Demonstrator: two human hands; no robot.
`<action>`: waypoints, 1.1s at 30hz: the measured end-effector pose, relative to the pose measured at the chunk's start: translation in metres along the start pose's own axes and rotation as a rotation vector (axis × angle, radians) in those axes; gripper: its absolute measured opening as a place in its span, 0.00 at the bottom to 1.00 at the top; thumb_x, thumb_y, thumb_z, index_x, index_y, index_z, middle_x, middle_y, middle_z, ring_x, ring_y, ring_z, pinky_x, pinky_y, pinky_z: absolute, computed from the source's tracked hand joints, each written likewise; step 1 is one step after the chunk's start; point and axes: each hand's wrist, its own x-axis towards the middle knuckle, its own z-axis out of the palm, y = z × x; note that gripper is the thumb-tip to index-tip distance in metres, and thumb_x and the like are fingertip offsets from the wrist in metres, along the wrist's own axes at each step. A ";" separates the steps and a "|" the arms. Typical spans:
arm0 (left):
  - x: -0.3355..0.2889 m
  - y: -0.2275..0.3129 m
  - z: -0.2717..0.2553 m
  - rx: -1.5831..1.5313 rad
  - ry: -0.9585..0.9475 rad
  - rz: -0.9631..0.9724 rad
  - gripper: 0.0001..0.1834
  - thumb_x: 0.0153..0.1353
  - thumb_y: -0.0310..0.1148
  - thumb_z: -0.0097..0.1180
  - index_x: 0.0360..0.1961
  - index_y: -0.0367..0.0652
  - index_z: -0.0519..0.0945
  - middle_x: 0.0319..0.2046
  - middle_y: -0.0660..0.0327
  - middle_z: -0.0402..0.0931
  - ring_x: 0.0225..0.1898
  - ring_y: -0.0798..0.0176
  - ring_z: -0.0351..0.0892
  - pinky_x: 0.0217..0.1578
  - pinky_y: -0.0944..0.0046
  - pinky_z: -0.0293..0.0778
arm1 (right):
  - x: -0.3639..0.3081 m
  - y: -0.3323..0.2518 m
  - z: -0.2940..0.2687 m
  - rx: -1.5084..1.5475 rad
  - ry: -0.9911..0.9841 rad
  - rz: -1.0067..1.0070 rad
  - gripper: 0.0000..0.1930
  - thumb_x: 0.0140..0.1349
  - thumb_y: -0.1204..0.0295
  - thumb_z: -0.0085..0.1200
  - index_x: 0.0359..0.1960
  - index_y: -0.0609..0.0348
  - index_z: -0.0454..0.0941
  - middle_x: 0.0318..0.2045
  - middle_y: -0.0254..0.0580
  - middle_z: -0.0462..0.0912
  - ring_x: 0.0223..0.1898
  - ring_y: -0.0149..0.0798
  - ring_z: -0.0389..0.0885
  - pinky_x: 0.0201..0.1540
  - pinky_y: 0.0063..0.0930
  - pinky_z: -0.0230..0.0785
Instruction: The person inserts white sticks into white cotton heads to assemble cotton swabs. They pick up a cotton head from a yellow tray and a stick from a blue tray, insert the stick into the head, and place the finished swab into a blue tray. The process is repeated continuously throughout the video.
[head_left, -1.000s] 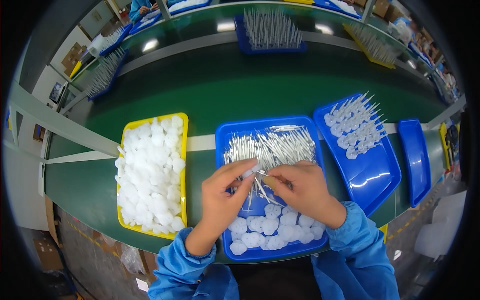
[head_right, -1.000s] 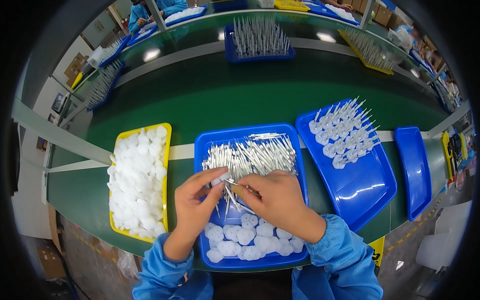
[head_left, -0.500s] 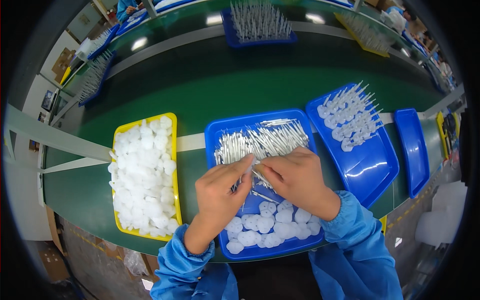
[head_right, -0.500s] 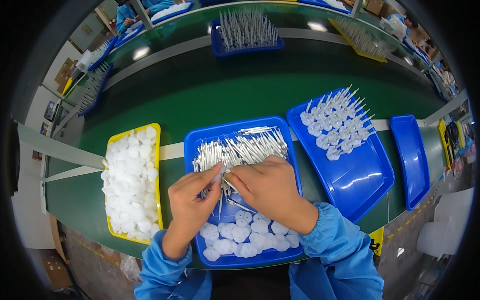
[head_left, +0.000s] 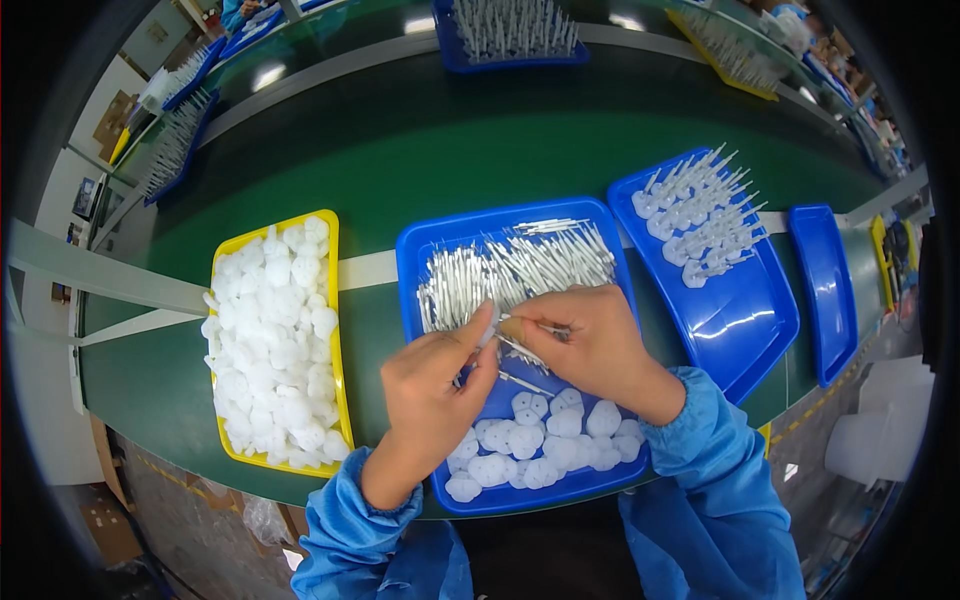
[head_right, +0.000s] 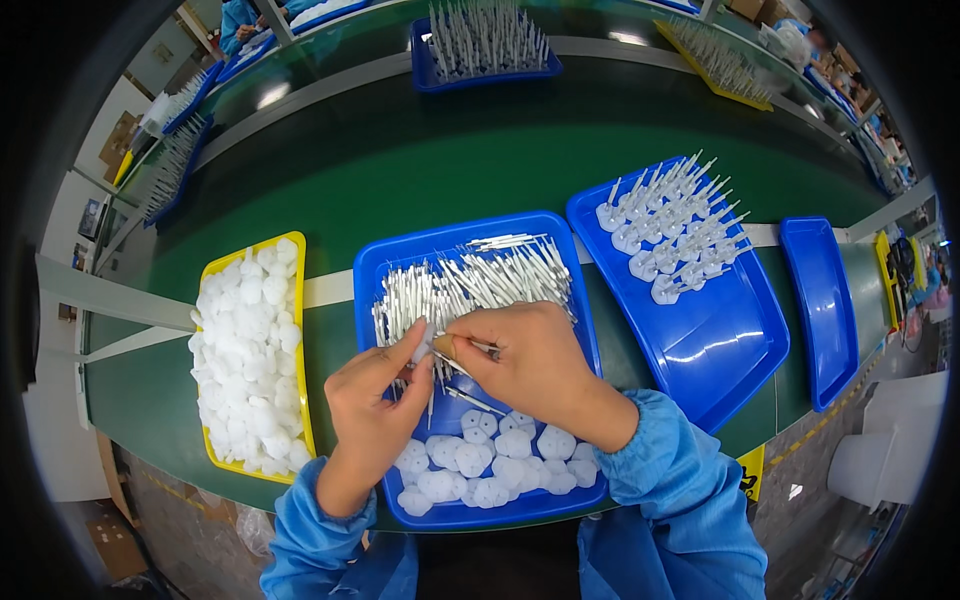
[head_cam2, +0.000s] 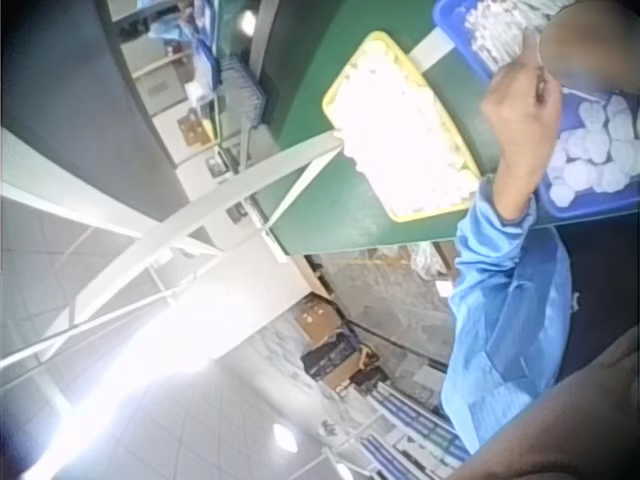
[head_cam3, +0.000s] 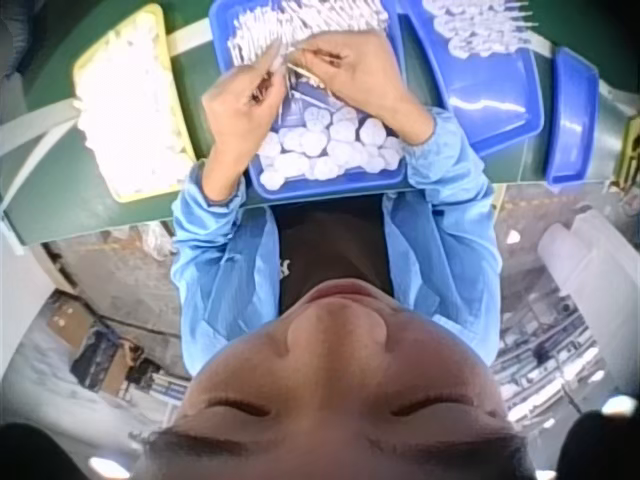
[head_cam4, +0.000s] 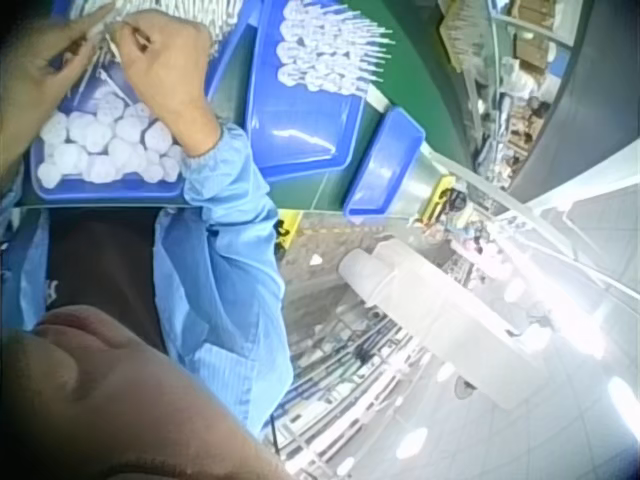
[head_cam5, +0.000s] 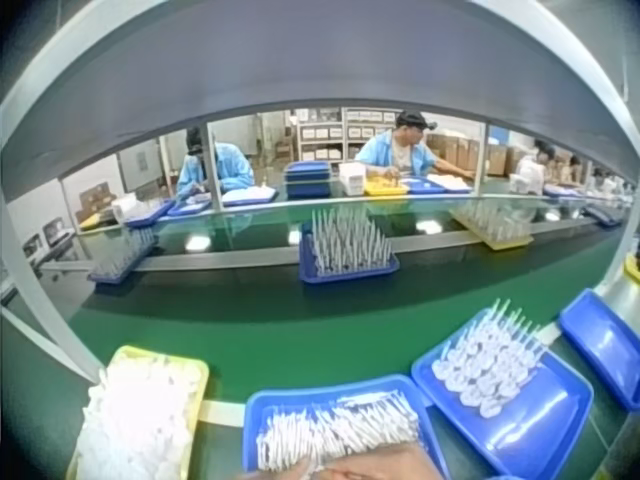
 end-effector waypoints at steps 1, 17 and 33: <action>0.000 0.000 0.001 0.018 0.007 0.021 0.24 0.58 0.19 0.77 0.57 0.38 0.93 0.31 0.53 0.91 0.27 0.57 0.87 0.31 0.60 0.82 | 0.000 -0.001 0.000 -0.004 0.002 -0.006 0.04 0.66 0.71 0.70 0.36 0.55 0.93 0.27 0.46 0.90 0.26 0.51 0.89 0.30 0.40 0.79; 0.000 0.002 0.000 -0.031 0.001 0.034 0.25 0.59 0.17 0.76 0.59 0.35 0.92 0.32 0.52 0.90 0.29 0.62 0.88 0.33 0.65 0.80 | -0.001 0.002 -0.003 -0.011 -0.017 -0.037 0.06 0.64 0.69 0.74 0.39 0.56 0.94 0.27 0.46 0.90 0.26 0.49 0.89 0.31 0.38 0.79; 0.008 -0.004 -0.014 -0.220 -0.021 0.068 0.29 0.54 0.24 0.84 0.59 0.37 0.91 0.51 0.53 0.89 0.46 0.59 0.90 0.42 0.64 0.85 | -0.013 -0.003 -0.016 -0.468 0.039 -0.583 0.23 0.57 0.69 0.76 0.58 0.43 0.93 0.48 0.29 0.90 0.46 0.36 0.90 0.53 0.36 0.74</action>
